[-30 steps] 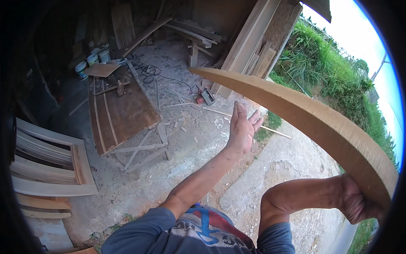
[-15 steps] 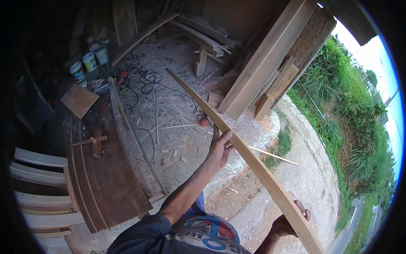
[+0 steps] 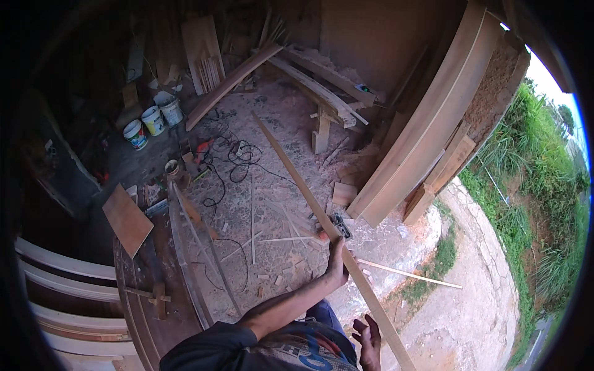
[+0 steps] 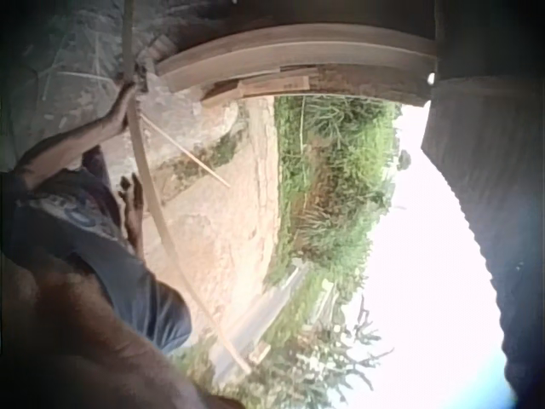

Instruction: The person selects a long wooden plank from a stack, carries it into a workshop, uses a measuring tape to mark a measurement on the plank, and then cuts the plank at the mark using a handsaw.

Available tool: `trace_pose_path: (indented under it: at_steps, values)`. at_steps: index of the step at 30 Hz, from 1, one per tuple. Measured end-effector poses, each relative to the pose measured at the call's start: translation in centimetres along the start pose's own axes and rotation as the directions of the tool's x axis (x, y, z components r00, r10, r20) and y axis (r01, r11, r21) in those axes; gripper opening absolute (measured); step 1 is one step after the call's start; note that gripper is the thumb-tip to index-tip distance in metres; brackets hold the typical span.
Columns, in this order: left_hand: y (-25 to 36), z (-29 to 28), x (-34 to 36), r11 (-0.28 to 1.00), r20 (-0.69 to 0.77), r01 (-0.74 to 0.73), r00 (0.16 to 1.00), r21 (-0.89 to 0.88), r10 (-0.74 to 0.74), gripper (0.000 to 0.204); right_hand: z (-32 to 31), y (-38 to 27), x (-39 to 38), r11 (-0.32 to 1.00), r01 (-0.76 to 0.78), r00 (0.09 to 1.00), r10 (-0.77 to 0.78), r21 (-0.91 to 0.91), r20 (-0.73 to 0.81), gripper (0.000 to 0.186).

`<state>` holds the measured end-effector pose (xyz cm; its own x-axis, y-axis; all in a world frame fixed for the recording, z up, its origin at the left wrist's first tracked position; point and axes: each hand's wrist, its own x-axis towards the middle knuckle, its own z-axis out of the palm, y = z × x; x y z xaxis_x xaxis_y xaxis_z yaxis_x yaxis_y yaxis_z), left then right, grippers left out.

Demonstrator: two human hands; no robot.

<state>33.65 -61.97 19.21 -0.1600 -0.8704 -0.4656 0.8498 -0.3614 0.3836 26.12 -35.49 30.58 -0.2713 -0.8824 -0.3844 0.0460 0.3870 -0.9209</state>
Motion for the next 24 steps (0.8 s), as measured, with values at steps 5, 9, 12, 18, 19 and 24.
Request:
trace_pose_path:
  at_steps: [5,9,12,18,19,24]
  values:
    - [3.4,2.7,9.7,0.975,-0.038,-0.095,0.994,0.198,0.105,0.085,4.2,-10.2,11.6,0.745,0.391,0.913,-0.388,-0.540,0.126,0.066]
    - [7.2,4.7,16.6,0.966,-0.086,-0.056,0.993,0.252,0.080,0.080,4.4,-13.8,20.4,0.446,0.431,0.887,-0.367,-0.785,0.279,0.067]
    - [10.0,5.7,22.0,0.963,-0.057,-0.044,0.996,0.265,0.061,0.070,5.8,-16.4,26.8,0.113,0.402,0.870,-0.355,-0.909,0.341,0.084]
    - [16.6,9.2,31.1,0.911,0.035,-0.154,0.988,0.382,0.152,0.053,10.1,-16.5,41.1,0.728,0.197,0.939,0.054,-0.657,0.341,0.101]
    - [18.2,9.6,33.3,0.898,0.062,-0.162,0.987,0.409,0.150,0.054,11.0,-16.6,43.5,0.765,0.205,0.930,0.042,-0.610,0.366,0.100]
    - [29.7,12.6,45.1,0.818,0.100,-0.005,0.993,0.576,-0.065,0.070,18.9,-18.6,56.6,0.961,-0.056,0.921,0.154,-0.270,0.358,0.105]
